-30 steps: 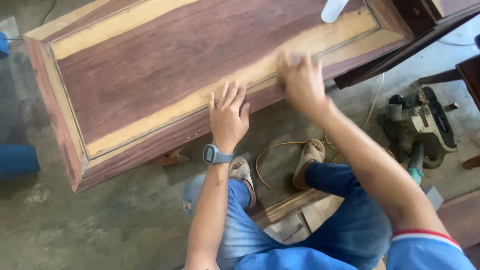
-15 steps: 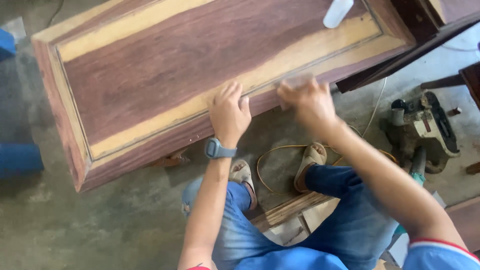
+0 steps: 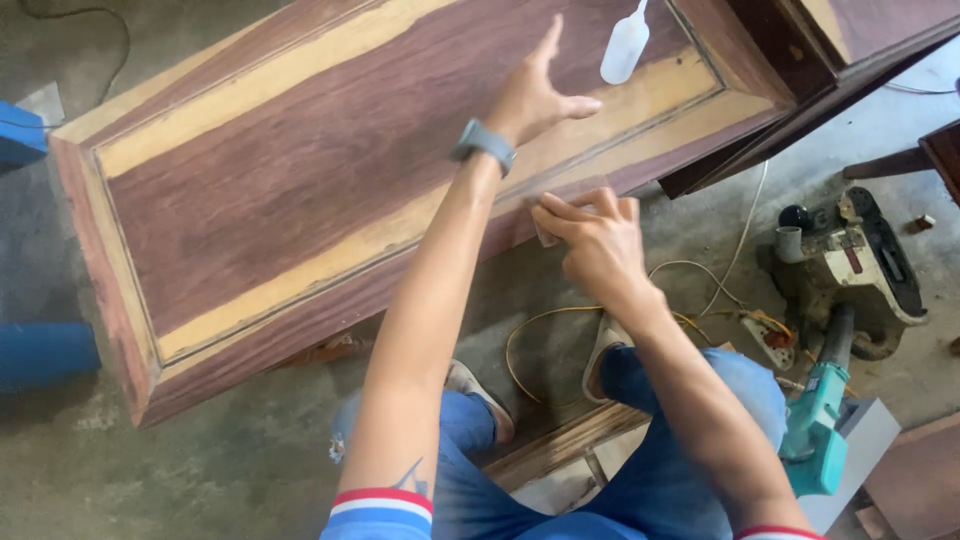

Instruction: The person sits on a low bench and sands the edge of a wooden table using a sanding block. They repeatedly apply a liquid from a white squeeze bottle onto the wood and rub it in with the block, working along the border of the tabletop.

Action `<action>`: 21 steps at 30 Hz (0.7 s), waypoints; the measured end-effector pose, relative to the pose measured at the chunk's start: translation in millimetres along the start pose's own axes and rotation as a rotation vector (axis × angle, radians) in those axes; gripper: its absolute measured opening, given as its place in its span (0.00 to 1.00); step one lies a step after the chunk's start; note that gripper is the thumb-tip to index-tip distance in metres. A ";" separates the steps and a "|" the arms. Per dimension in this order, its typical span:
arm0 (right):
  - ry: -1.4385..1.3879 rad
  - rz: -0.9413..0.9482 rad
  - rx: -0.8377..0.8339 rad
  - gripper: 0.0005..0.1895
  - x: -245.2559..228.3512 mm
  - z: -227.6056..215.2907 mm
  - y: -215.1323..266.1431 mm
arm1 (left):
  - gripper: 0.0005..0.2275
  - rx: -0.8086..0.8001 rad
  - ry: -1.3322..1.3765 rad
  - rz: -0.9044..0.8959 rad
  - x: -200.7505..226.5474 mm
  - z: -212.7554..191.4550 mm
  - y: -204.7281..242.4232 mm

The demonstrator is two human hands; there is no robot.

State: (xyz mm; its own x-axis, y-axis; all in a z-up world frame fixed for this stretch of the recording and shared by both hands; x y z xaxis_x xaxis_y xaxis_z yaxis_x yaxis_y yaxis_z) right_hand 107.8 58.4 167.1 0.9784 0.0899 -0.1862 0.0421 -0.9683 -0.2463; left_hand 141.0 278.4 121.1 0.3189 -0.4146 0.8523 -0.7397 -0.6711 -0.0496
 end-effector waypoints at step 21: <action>0.041 -0.072 0.008 0.30 25.7 -8.1 12.5 | 0.19 0.218 0.185 0.422 13.9 -10.9 -39.1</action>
State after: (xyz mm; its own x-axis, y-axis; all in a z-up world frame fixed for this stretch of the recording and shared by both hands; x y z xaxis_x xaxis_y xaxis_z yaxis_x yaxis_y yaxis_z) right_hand 135.1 46.7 166.9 0.9803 0.1499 -0.1288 0.1116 -0.9578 -0.2650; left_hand 167.8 305.6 140.6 -0.1061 -0.5750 0.8112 -0.6344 -0.5891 -0.5005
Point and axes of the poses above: each hand's wrist, its own y-axis away from the middle knuckle, its own z-axis out of the palm, x = y × z, the point moved 10 cm from there along -y, towards the middle knuckle, and after that the axes turned 3 degrees about -x, right-handed, at the moved point
